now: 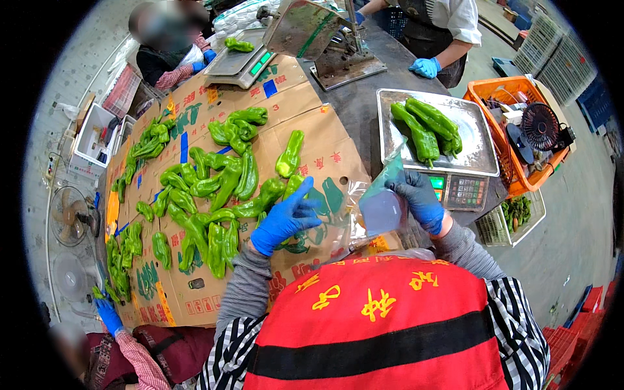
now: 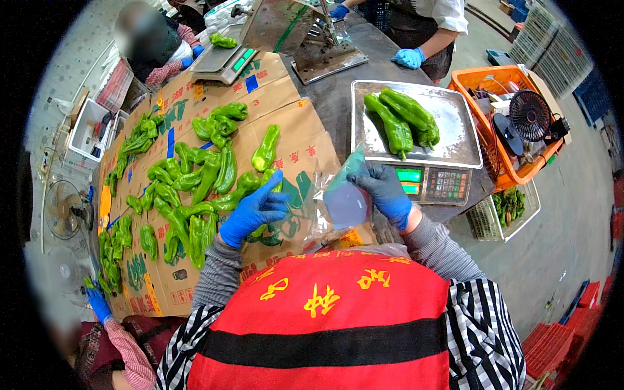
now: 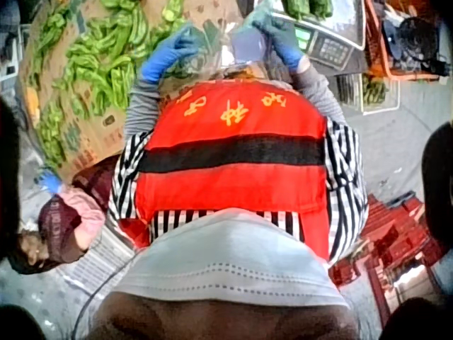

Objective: The person selects green peppers from a cardboard box, weighs them on a digital scale, and places them into clear plastic bags. The person then seals the bags and sets them aside. The task is performed in a repetitive cycle of picking, weighing, and bagging.

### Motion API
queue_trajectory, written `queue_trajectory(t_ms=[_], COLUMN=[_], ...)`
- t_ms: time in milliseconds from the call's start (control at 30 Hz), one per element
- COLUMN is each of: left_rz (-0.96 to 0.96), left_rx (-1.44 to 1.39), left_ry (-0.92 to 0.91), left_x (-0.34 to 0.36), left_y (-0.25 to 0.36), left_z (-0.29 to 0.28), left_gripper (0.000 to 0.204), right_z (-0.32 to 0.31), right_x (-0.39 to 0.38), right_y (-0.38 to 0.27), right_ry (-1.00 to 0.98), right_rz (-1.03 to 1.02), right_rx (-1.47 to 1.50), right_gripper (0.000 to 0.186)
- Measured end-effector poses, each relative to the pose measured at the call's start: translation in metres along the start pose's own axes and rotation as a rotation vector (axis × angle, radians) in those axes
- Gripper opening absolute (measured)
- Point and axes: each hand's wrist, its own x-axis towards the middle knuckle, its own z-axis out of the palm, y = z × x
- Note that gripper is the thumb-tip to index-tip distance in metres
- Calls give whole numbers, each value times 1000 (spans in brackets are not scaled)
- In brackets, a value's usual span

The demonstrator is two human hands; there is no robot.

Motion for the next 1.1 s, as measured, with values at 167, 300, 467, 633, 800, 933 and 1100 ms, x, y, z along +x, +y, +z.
queue_trajectory(t_ms=[167, 300, 467, 633, 800, 933, 1100], left_rz=[121, 23, -64, 206, 43, -115, 153], left_rx=[66, -347, -735, -1044, -786, -1073, -1126], left_ry=[23, -41, -146, -162, -177, -599, -731], left_x=[17, 42, 41, 32, 23, 46, 69], left_y=[-13, -34, -52, -62, -54, -82, -43], left_z=[36, 45, 41, -1, 0, 69, 110], left_gripper=[81, 56, 33, 44, 55, 76, 109], right_z=[1, 2, -30, -30, -22, -20, -27], right_x=[8, 2, -2, 10, 11, 13, 0], right_y=[-61, -95, -103, -95, -78, -76, -72], right_ry=[-220, -281, -103, -79, -262, -406, -368], right_rz=[-41, -116, -278, -388, -400, -467, -438], right_rx=[-189, -68, -46, 80, 299, 583, 625], right_gripper=[17, 14, 22, 22, 57, 53, 51])
